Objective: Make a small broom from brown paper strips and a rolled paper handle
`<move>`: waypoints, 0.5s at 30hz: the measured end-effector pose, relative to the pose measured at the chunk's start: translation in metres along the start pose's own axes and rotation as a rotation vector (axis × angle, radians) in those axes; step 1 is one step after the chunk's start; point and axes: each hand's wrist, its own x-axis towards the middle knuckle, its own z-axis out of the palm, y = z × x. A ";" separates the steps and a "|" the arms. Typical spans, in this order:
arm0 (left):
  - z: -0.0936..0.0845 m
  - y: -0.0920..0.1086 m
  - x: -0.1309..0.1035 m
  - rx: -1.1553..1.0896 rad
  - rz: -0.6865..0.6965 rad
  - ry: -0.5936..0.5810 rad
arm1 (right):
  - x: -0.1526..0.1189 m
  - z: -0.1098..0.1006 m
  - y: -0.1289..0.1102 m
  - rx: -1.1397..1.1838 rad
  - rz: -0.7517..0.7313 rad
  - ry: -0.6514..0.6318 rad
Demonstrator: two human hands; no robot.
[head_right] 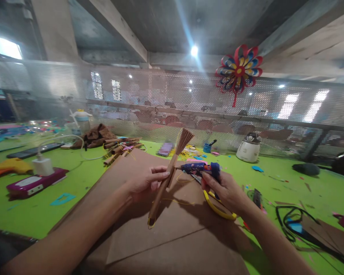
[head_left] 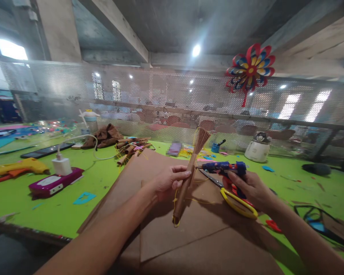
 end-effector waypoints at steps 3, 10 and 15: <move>-0.001 -0.001 0.001 0.001 -0.009 0.000 | 0.000 0.001 -0.001 0.009 0.007 0.019; 0.000 -0.001 0.001 0.004 -0.024 0.013 | -0.002 0.000 0.002 -0.060 -0.013 0.018; 0.000 0.000 0.000 0.017 -0.014 -0.001 | -0.002 -0.001 0.006 -0.127 -0.043 0.019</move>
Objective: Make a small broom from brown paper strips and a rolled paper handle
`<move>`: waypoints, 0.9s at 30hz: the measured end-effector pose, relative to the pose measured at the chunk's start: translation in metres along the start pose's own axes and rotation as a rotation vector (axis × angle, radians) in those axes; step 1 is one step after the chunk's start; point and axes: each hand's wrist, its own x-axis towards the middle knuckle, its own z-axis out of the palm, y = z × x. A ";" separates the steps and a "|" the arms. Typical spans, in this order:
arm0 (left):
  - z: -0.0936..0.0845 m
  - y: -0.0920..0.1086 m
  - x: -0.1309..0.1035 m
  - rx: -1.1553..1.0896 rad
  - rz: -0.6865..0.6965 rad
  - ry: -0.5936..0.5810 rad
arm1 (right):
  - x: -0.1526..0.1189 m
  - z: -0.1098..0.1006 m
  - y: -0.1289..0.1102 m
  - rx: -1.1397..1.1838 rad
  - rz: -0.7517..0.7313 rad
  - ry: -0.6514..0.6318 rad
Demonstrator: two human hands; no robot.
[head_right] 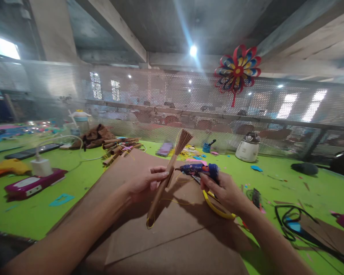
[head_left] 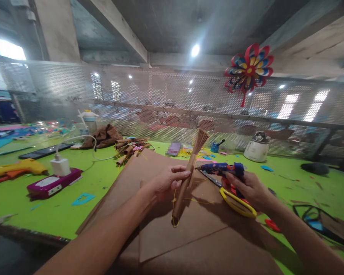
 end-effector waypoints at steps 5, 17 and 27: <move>-0.002 0.000 0.001 0.028 0.011 0.009 | -0.001 0.001 -0.002 -0.001 0.008 -0.016; -0.002 -0.001 0.001 0.025 0.018 0.047 | -0.001 0.002 -0.002 -0.026 -0.019 0.009; 0.001 0.000 0.000 0.014 0.015 0.061 | -0.001 0.002 -0.001 0.041 -0.018 0.007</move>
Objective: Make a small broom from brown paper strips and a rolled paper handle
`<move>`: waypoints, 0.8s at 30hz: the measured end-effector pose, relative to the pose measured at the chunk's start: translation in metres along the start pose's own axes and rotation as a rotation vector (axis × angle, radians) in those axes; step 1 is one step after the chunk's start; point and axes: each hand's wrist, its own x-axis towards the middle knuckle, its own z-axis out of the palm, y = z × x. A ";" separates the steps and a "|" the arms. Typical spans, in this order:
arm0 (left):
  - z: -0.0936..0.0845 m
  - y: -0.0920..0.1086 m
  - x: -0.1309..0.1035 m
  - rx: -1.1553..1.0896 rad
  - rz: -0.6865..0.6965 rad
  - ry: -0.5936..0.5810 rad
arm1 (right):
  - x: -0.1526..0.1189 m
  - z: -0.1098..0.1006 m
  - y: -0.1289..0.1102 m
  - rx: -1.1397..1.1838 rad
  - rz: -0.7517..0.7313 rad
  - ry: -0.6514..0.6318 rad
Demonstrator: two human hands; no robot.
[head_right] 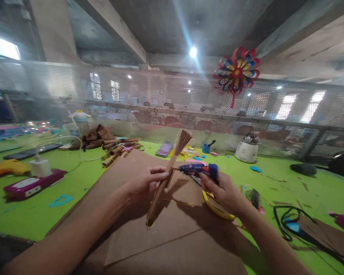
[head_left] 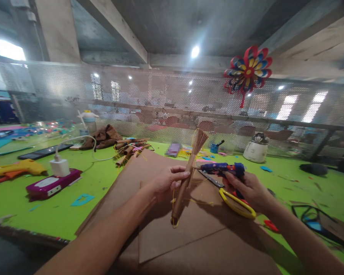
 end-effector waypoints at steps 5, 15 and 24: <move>0.001 0.000 -0.002 -0.013 0.014 0.020 | 0.002 0.002 -0.004 -0.007 0.013 0.000; -0.002 0.001 -0.001 -0.034 0.032 -0.039 | 0.000 0.000 -0.004 0.085 0.060 -0.022; 0.000 0.003 -0.002 0.019 0.061 -0.007 | -0.001 0.007 -0.012 0.173 0.060 0.023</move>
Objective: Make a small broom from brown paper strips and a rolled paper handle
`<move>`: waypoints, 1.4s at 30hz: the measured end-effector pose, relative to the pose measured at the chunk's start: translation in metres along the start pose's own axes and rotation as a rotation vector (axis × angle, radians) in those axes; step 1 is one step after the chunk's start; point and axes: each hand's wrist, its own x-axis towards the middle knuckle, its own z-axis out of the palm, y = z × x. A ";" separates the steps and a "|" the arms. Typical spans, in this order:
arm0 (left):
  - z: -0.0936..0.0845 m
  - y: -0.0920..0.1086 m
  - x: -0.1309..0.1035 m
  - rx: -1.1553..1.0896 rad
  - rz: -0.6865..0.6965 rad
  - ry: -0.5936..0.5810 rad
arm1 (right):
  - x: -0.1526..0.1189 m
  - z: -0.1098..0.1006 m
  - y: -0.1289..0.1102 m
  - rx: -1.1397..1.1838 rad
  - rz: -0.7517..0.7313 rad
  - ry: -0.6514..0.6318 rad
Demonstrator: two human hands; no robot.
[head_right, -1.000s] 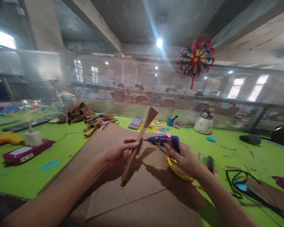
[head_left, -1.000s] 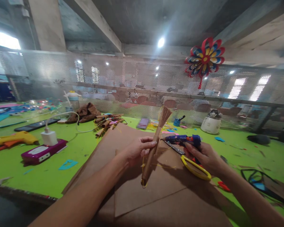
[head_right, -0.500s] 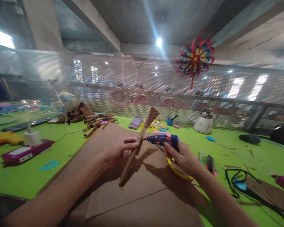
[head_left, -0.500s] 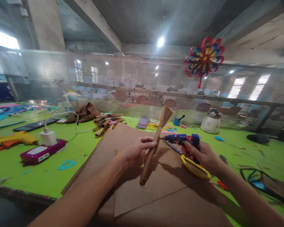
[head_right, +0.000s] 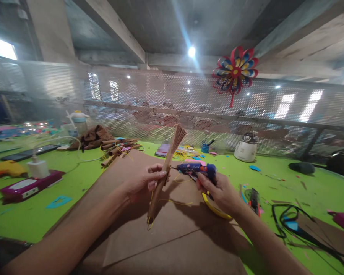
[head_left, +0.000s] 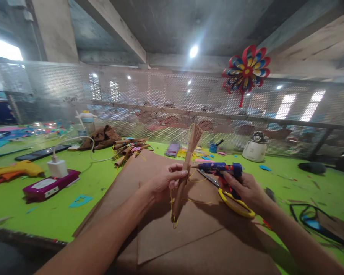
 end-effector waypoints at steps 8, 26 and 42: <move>0.001 0.000 0.000 -0.061 0.000 -0.039 | 0.002 0.006 0.004 -0.076 -0.019 0.045; 0.003 0.002 -0.001 -0.121 -0.010 -0.001 | 0.000 0.004 0.001 0.060 0.013 0.068; 0.004 0.004 -0.001 -0.137 -0.027 -0.009 | 0.000 0.005 0.000 0.006 -0.010 0.040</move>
